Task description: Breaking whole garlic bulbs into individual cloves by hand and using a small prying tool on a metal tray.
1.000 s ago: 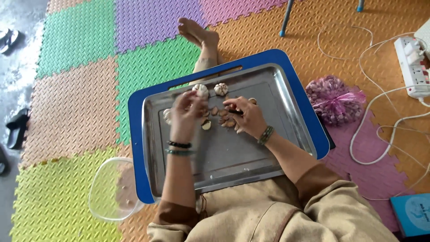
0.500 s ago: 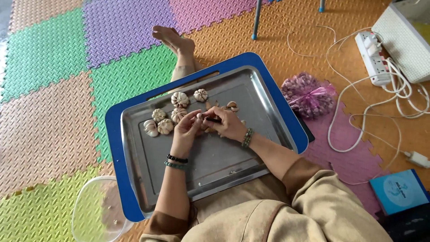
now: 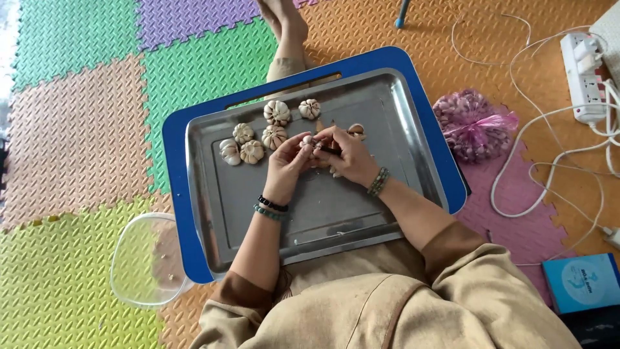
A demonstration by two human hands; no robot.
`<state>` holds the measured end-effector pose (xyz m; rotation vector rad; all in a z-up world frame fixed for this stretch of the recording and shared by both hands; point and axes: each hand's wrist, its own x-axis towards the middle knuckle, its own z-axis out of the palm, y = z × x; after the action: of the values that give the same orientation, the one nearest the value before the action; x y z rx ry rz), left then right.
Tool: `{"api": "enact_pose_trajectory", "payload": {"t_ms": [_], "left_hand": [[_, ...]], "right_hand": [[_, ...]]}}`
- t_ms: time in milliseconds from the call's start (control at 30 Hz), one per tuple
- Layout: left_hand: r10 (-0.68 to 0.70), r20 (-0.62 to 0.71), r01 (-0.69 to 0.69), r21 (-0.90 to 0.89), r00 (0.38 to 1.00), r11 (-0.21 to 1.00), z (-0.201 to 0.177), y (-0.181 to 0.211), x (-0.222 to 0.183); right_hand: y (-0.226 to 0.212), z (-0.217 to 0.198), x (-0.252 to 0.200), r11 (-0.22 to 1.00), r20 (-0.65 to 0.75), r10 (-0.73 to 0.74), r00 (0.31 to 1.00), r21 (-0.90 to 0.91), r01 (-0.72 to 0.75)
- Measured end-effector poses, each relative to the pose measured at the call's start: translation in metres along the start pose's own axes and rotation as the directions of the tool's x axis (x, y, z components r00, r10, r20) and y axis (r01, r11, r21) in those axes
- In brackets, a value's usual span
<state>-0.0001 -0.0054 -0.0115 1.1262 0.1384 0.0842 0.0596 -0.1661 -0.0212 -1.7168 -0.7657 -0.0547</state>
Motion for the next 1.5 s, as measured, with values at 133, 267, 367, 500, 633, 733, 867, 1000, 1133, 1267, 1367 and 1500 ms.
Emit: {"api": "enact_pose_trajectory", "payload": {"t_ms": [133, 267, 367, 500, 633, 733, 867, 1000, 1133, 1267, 1367, 1500], "left_hand": [[-0.009, -0.004, 0.009, 0.008, 1.0, 1.0, -0.006, -0.013, 0.003], [-0.036, 0.008, 0.036, -0.037, 0.999, 0.999, -0.005, -0.015, 0.004], [-0.04, 0.013, 0.041, -0.064, 0.999, 0.997, -0.005, -0.017, 0.005], [-0.039, 0.049, 0.044, -0.108, 0.998, 0.993, 0.005, -0.006, -0.001], [-0.041, 0.044, 0.047, -0.138, 0.998, 0.989, 0.004, -0.003, -0.001], [-0.015, 0.036, 0.021, -0.151, 0.999, 0.988, 0.001, 0.001, 0.0], [-0.033, -0.026, 0.029, -0.122, 0.999, 0.992, -0.003, -0.009, 0.002], [-0.054, -0.025, 0.052, -0.087, 0.998, 0.995, 0.007, -0.006, -0.001], [-0.071, -0.015, 0.069, -0.084, 0.997, 0.994, -0.001, -0.018, 0.001], [-0.081, 0.024, 0.083, -0.134, 0.996, 0.988, 0.002, -0.018, -0.002], [-0.062, 0.017, 0.064, -0.192, 0.998, 0.979, 0.002, -0.006, 0.0], [-0.096, -0.05, 0.079, -0.27, 0.994, 0.96, -0.01, -0.017, 0.005]], "right_hand": [[-0.004, 0.004, -0.002, 0.999, -0.009, 0.035, 0.999, 0.032, -0.035], [-0.006, 0.006, -0.002, 0.982, -0.03, 0.134, 0.991, 0.136, -0.129], [-0.018, 0.004, 0.0, 0.955, -0.035, 0.236, 0.971, 0.193, -0.225], [0.023, 0.002, 0.012, 0.813, -0.021, 0.495, 0.869, 0.365, -0.454], [0.003, -0.006, 0.008, 0.804, -0.053, 0.513, 0.857, 0.381, -0.457], [-0.002, -0.007, 0.004, 0.875, -0.119, 0.43, 0.895, 0.298, -0.381], [-0.013, 0.0, -0.002, 0.966, -0.049, 0.251, 0.967, 0.071, -0.248], [-0.013, 0.002, -0.005, 0.993, -0.037, 0.095, 0.995, -0.068, -0.097], [-0.013, 0.002, -0.003, 0.992, -0.055, 0.021, 0.998, -0.122, -0.028], [-0.013, -0.005, 0.003, 0.924, -0.108, 0.311, 0.944, 0.268, -0.274], [-0.005, -0.008, 0.004, 0.917, -0.143, 0.324, 0.935, 0.289, -0.274], [-0.019, -0.005, 0.001, 0.977, -0.105, 0.194, 0.975, 0.108, -0.183]]}}
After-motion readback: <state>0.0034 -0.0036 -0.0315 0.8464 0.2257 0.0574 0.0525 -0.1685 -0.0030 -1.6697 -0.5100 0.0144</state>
